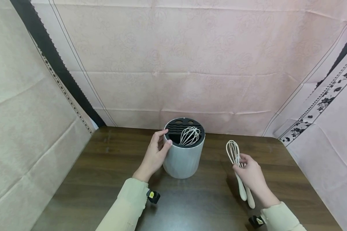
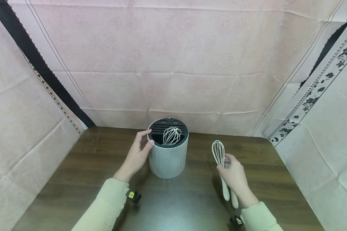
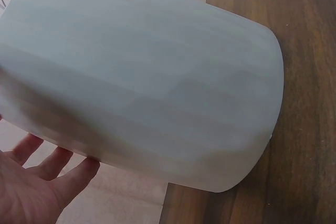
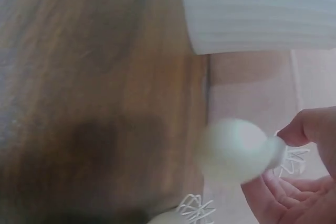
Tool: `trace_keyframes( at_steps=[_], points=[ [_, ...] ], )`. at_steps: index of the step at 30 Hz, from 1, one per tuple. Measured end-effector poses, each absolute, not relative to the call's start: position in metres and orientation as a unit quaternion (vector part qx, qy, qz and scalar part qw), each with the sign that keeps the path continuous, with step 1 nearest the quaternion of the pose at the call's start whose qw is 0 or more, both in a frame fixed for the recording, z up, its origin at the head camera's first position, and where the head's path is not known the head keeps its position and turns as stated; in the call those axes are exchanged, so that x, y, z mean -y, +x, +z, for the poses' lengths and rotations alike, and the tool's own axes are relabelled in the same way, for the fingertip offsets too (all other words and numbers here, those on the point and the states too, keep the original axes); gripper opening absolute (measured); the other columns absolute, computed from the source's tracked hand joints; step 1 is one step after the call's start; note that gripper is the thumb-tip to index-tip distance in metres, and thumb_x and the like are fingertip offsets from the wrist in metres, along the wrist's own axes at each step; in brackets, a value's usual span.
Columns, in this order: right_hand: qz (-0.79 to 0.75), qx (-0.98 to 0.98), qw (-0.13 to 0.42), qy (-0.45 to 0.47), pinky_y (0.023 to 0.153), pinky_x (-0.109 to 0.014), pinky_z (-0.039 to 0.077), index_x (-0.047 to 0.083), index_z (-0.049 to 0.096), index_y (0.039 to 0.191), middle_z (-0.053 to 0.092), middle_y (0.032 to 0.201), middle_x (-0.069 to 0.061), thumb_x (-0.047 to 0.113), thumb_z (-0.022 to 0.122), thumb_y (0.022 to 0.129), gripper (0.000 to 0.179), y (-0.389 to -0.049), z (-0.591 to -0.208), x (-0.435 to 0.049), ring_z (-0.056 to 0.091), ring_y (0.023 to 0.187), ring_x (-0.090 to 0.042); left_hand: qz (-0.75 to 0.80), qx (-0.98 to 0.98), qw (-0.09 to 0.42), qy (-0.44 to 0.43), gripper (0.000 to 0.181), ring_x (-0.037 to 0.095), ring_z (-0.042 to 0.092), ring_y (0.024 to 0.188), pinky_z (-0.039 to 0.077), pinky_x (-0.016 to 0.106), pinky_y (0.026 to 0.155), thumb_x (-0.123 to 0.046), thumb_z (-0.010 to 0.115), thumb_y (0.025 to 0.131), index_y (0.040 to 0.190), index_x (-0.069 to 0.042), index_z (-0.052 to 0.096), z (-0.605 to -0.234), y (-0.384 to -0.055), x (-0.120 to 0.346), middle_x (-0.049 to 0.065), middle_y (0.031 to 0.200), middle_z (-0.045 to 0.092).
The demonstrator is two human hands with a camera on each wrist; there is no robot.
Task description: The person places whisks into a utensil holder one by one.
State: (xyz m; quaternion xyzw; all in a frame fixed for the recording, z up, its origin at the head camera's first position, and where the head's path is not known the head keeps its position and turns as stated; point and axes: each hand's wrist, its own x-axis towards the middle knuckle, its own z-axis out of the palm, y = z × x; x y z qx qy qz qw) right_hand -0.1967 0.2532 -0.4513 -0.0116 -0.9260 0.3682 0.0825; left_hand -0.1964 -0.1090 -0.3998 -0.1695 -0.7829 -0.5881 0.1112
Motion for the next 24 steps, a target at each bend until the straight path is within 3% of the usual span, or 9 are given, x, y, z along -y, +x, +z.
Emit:
trace_keyframes(
  at_steps=[3,8,13,16,24],
  points=[
    [0.411,0.907,0.088,-0.021,0.061,-0.025,0.051,-0.004,0.049,0.132,0.065,0.113,-0.023,0.022,0.063,0.092,0.051,-0.196,-0.444,-0.252,0.064,0.079,-0.014,-0.588,0.782,0.112,-0.172,0.045,0.034,0.038,0.134,0.035,0.050,0.106,-0.022,0.051,0.102,0.143,-0.009,0.037,-0.400,-0.197,0.109,0.012,0.145,0.034],
    [0.537,0.841,0.052,-0.033,0.066,-0.027,0.055,-0.004,0.043,0.138,0.062,0.117,-0.019,0.031,0.061,0.095,0.058,-0.196,-0.429,-0.250,0.062,0.082,-0.006,-0.591,0.780,0.111,-0.172,0.045,0.035,0.037,0.134,0.034,0.053,0.106,-0.023,0.051,0.102,0.143,-0.009,0.037,-0.401,-0.197,0.109,0.012,0.146,0.034],
    [0.619,0.785,0.019,0.006,0.071,-0.028,0.056,-0.006,0.026,0.146,0.063,0.111,-0.007,0.023,0.061,0.096,0.067,-0.198,-0.412,-0.251,0.063,0.087,-0.009,-0.590,0.781,0.110,-0.171,0.046,0.034,0.037,0.134,0.034,0.054,0.106,-0.023,0.051,0.102,0.143,-0.010,0.037,-0.401,-0.197,0.109,0.012,0.146,0.034],
    [0.654,0.756,0.008,0.039,0.075,-0.031,0.057,-0.007,0.018,0.146,0.060,0.110,-0.006,0.016,0.063,0.095,0.072,-0.199,-0.402,-0.252,0.064,0.091,-0.011,-0.591,0.781,0.109,-0.169,0.046,0.034,0.037,0.134,0.034,0.053,0.106,-0.023,0.051,0.101,0.143,-0.010,0.037,-0.401,-0.197,0.109,0.013,0.146,0.034],
    [0.747,0.659,0.043,0.075,0.081,-0.035,0.055,-0.009,0.023,0.142,0.052,0.107,-0.012,0.003,0.063,0.093,0.065,-0.201,-0.370,-0.245,0.065,0.092,-0.016,-0.595,0.777,0.110,-0.172,0.046,0.036,0.037,0.133,0.034,0.057,0.105,-0.022,0.050,0.102,0.143,-0.008,0.037,-0.401,-0.197,0.109,0.014,0.145,0.034]
  ],
)
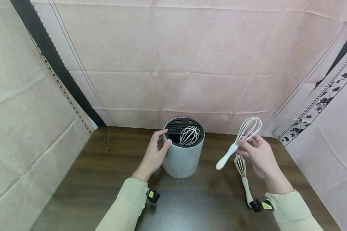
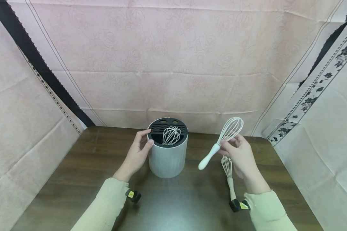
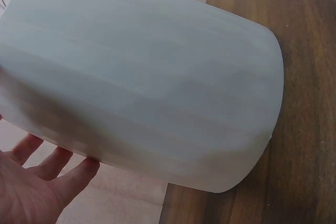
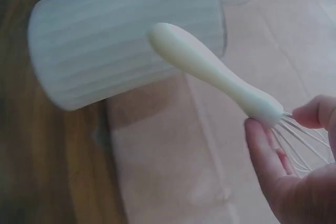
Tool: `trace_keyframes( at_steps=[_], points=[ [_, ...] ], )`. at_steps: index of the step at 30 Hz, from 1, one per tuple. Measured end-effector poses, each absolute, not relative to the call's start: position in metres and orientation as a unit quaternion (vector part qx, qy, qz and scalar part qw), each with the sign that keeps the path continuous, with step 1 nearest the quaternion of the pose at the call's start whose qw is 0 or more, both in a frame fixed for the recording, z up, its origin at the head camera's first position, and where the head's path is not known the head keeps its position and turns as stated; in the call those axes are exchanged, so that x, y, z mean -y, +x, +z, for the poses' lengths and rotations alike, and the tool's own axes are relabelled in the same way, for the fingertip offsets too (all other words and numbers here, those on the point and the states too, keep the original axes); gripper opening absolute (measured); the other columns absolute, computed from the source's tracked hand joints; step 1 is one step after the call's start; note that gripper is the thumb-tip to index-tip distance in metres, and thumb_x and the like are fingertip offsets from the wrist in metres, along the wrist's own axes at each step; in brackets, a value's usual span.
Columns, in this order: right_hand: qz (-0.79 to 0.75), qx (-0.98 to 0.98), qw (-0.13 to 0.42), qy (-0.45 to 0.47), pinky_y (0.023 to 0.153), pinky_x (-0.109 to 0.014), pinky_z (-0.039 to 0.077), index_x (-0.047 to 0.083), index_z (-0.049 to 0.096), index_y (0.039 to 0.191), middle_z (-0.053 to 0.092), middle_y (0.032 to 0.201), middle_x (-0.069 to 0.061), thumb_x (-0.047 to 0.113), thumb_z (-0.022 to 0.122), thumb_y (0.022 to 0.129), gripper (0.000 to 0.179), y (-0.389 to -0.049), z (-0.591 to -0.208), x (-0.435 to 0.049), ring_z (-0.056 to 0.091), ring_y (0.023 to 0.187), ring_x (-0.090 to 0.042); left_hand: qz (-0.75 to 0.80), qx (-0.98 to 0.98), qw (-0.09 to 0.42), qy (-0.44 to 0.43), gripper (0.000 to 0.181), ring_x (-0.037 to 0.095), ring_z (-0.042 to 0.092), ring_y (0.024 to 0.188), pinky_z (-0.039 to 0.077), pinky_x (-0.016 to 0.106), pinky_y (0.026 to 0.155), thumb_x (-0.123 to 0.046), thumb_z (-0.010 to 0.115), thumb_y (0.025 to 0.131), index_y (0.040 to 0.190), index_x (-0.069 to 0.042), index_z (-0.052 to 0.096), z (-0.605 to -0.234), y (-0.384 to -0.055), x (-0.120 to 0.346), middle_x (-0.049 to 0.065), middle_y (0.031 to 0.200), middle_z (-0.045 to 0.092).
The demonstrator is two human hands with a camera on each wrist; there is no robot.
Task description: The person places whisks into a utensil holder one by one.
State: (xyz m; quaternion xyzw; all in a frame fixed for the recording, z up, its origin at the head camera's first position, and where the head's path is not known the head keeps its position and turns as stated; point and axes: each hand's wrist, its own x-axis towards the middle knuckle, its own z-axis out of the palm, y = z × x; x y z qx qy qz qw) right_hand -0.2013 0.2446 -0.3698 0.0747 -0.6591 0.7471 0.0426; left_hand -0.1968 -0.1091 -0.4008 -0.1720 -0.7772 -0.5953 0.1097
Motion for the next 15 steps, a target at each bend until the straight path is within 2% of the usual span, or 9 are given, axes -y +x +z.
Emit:
trace_keyframes(
  at_steps=[4,9,15],
  points=[
    [0.794,0.597,0.090,0.077,0.083,-0.035,0.055,-0.005,0.023,0.143,0.049,0.112,-0.014,0.002,0.065,0.091,0.067,-0.204,-0.352,-0.234,0.062,0.094,-0.017,-0.594,0.778,0.110,-0.172,0.045,0.035,0.038,0.133,0.034,0.056,0.105,-0.022,0.050,0.102,0.143,-0.009,0.037,-0.400,-0.197,0.109,0.013,0.145,0.034],
    [0.838,0.519,0.153,0.068,0.083,-0.035,0.055,0.003,0.030,0.137,0.046,0.114,-0.015,0.001,0.066,0.090,0.059,-0.209,-0.334,-0.214,0.060,0.092,-0.020,-0.590,0.783,0.107,-0.167,0.046,0.033,0.038,0.133,0.035,0.051,0.106,-0.022,0.050,0.102,0.143,-0.010,0.037,-0.400,-0.196,0.110,0.012,0.146,0.034],
    [0.874,0.432,0.214,0.060,0.085,-0.042,0.054,0.005,0.030,0.135,0.045,0.115,-0.018,-0.003,0.067,0.087,0.060,-0.221,-0.320,-0.182,0.063,0.094,-0.026,-0.590,0.783,0.108,-0.167,0.046,0.034,0.037,0.134,0.035,0.053,0.105,-0.022,0.051,0.102,0.143,-0.009,0.037,-0.399,-0.195,0.109,0.012,0.146,0.034]
  ],
)
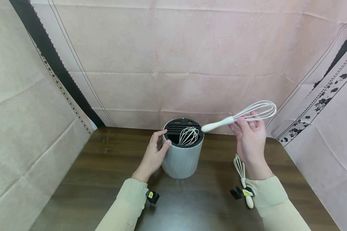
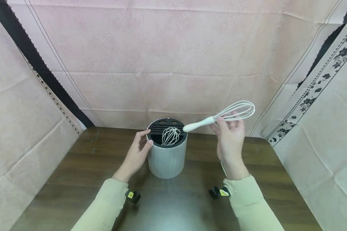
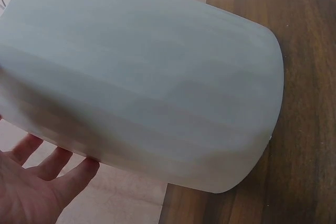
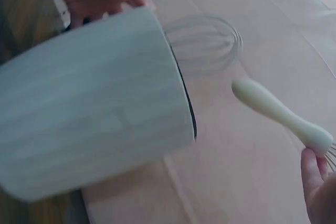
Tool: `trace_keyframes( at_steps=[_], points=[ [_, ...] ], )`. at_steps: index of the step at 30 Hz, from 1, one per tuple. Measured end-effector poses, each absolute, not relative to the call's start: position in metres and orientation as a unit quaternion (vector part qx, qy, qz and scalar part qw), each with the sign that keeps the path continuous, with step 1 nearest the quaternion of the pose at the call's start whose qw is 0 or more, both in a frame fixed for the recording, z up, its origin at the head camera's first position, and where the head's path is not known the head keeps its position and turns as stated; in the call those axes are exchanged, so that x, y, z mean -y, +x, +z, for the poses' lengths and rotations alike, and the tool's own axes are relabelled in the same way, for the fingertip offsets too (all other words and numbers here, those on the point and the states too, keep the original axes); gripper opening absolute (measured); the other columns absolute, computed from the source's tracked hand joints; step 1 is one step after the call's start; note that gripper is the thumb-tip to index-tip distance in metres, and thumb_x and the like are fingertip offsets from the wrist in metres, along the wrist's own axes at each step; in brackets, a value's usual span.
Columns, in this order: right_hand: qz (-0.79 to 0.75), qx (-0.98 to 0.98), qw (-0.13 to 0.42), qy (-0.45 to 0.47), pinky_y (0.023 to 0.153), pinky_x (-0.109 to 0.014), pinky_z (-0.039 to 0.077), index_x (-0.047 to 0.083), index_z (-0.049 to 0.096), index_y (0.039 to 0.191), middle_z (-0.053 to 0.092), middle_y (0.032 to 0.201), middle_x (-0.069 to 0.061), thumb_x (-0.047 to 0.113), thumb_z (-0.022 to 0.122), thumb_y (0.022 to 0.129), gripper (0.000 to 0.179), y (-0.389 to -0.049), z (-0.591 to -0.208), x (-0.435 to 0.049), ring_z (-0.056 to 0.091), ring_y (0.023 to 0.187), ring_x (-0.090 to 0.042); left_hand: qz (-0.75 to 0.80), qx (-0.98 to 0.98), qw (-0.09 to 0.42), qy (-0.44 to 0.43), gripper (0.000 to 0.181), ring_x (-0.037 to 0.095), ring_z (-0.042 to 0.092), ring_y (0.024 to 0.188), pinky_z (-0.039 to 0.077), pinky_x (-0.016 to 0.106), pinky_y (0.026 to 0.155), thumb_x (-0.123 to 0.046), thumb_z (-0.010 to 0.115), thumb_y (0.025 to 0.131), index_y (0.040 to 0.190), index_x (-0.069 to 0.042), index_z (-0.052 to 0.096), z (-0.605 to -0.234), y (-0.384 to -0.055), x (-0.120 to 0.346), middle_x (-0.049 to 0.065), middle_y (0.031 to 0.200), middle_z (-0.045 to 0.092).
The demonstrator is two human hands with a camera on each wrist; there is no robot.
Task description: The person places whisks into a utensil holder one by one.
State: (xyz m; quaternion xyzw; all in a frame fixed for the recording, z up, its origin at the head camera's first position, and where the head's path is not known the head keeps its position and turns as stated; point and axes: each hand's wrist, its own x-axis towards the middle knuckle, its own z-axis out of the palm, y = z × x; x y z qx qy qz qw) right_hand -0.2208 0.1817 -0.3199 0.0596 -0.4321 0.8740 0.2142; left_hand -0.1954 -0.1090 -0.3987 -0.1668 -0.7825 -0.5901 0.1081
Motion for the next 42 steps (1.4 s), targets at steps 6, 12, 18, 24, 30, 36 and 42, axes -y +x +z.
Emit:
trace_keyframes(
  at_steps=[6,12,18,24,30,36,42],
  points=[
    [0.884,0.412,0.211,0.065,0.088,-0.044,0.052,0.006,0.027,0.137,0.047,0.116,-0.017,-0.005,0.065,0.088,0.063,-0.236,-0.314,-0.149,0.063,0.094,-0.025,-0.591,0.782,0.110,-0.166,0.045,0.034,0.037,0.134,0.035,0.054,0.105,-0.022,0.051,0.101,0.143,-0.009,0.038,-0.399,-0.196,0.109,0.012,0.146,0.034],
    [0.854,0.483,0.175,0.081,0.088,-0.039,0.053,0.006,0.025,0.140,0.046,0.124,-0.020,-0.004,0.061,0.090,0.062,-0.245,-0.315,-0.119,0.060,0.102,-0.024,-0.589,0.783,0.114,-0.164,0.046,0.029,0.037,0.135,0.036,0.052,0.105,-0.032,0.051,0.101,0.143,-0.019,0.038,-0.419,-0.210,0.111,0.007,0.147,0.033],
    [0.827,0.530,0.147,0.114,0.087,-0.041,0.053,0.003,0.024,0.141,0.048,0.126,-0.020,0.000,0.061,0.092,0.062,-0.245,-0.320,-0.101,0.058,0.108,-0.027,-0.586,0.783,0.124,-0.165,0.045,0.023,0.038,0.134,0.038,0.050,0.105,-0.042,0.050,0.099,0.141,-0.030,0.038,-0.433,-0.219,0.111,-0.002,0.146,0.034],
    [0.794,0.572,0.131,0.156,0.083,-0.039,0.055,0.004,0.024,0.140,0.049,0.129,-0.023,0.000,0.063,0.091,0.063,-0.241,-0.324,-0.091,0.059,0.108,-0.029,-0.591,0.781,0.122,-0.162,0.044,0.025,0.038,0.134,0.036,0.053,0.105,-0.042,0.050,0.099,0.140,-0.031,0.038,-0.434,-0.220,0.111,-0.001,0.146,0.034],
    [0.750,0.621,0.138,0.180,0.081,-0.035,0.056,0.003,0.024,0.142,0.052,0.126,-0.021,0.003,0.065,0.090,0.066,-0.240,-0.327,-0.087,0.060,0.104,-0.027,-0.591,0.782,0.116,-0.158,0.046,0.029,0.037,0.134,0.036,0.052,0.106,-0.036,0.051,0.100,0.143,-0.026,0.038,-0.432,-0.220,0.111,0.004,0.148,0.033],
    [0.718,0.650,0.154,0.198,0.084,-0.031,0.054,0.006,0.028,0.141,0.055,0.124,-0.019,0.005,0.067,0.089,0.065,-0.239,-0.330,-0.085,0.061,0.102,-0.025,-0.591,0.784,0.106,-0.157,0.046,0.032,0.038,0.134,0.036,0.050,0.106,-0.025,0.051,0.101,0.144,-0.013,0.037,-0.411,-0.206,0.109,0.011,0.147,0.033],
    [0.662,0.698,0.162,0.220,0.085,-0.034,0.052,0.003,0.029,0.141,0.058,0.118,-0.023,0.002,0.065,0.089,0.064,-0.228,-0.322,-0.080,0.062,0.099,-0.029,-0.591,0.784,0.105,-0.159,0.045,0.034,0.038,0.134,0.035,0.051,0.106,-0.022,0.051,0.102,0.142,-0.009,0.038,-0.397,-0.195,0.108,0.014,0.146,0.034]
  ],
)
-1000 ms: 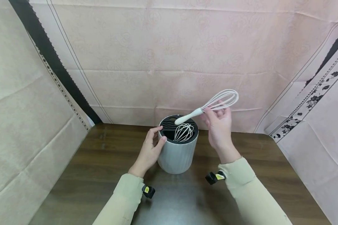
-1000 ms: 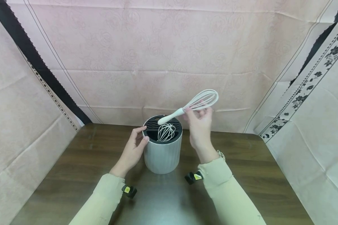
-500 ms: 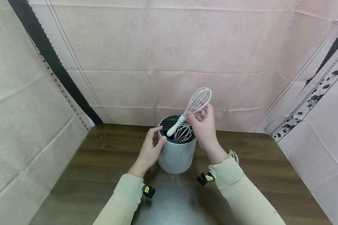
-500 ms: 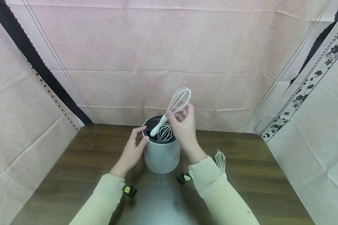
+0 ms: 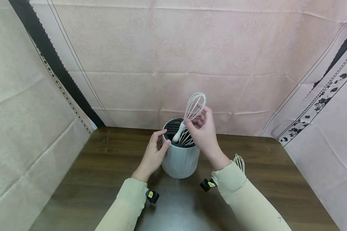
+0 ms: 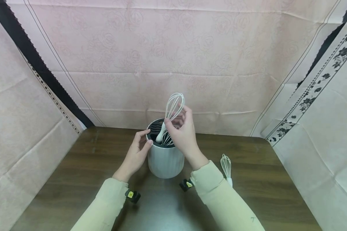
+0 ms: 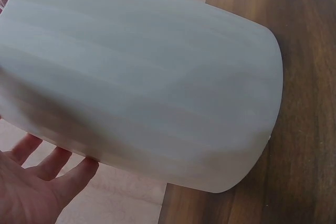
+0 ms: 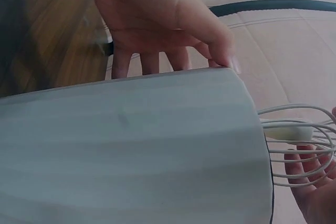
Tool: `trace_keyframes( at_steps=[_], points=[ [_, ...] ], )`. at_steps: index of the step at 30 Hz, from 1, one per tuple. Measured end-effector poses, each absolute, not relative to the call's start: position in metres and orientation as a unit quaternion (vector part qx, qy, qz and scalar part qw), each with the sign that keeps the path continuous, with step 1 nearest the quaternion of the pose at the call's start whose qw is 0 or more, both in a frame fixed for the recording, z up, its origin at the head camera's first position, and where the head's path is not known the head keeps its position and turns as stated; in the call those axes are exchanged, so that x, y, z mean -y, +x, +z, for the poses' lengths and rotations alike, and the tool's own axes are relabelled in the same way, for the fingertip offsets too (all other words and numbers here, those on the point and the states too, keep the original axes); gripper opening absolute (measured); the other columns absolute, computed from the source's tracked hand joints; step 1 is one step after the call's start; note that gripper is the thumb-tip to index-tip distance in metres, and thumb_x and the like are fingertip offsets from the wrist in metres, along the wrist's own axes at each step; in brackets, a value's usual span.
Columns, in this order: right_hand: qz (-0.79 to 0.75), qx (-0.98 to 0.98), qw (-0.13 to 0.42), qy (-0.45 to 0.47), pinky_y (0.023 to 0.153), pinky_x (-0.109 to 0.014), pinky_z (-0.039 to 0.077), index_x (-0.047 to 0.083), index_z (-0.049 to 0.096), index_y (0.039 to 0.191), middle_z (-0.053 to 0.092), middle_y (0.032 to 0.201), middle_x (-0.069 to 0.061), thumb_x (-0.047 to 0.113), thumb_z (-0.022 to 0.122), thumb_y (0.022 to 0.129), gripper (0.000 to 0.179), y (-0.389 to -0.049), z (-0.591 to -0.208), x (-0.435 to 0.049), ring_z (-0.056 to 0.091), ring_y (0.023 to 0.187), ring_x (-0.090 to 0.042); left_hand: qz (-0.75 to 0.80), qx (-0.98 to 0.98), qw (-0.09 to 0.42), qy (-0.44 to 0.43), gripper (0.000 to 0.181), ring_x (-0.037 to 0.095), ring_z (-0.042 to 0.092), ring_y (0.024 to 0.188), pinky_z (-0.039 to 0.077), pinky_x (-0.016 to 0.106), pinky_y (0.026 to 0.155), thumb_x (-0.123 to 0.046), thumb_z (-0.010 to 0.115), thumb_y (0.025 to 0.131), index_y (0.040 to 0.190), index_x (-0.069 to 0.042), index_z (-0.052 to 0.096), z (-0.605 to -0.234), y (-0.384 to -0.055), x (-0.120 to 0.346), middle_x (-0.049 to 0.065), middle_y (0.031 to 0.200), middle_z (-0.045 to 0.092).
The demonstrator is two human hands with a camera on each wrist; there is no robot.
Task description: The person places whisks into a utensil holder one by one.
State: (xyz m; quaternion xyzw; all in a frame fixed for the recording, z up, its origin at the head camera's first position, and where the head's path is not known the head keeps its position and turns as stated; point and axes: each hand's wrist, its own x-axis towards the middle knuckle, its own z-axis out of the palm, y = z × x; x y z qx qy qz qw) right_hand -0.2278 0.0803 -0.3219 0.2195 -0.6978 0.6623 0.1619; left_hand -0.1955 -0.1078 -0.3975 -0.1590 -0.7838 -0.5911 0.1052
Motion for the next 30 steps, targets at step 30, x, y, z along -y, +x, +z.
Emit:
trace_keyframes(
  at_steps=[30],
  points=[
    [0.509,0.806,0.180,0.243,0.076,-0.037,0.054,0.017,0.030,0.145,0.058,0.117,-0.007,0.033,0.074,0.086,0.076,-0.234,-0.340,-0.075,0.062,0.094,-0.013,-0.587,0.786,0.105,-0.162,0.045,0.034,0.037,0.134,0.036,0.050,0.106,-0.024,0.050,0.102,0.142,-0.008,0.037,-0.399,-0.197,0.108,0.012,0.146,0.035]
  ],
)
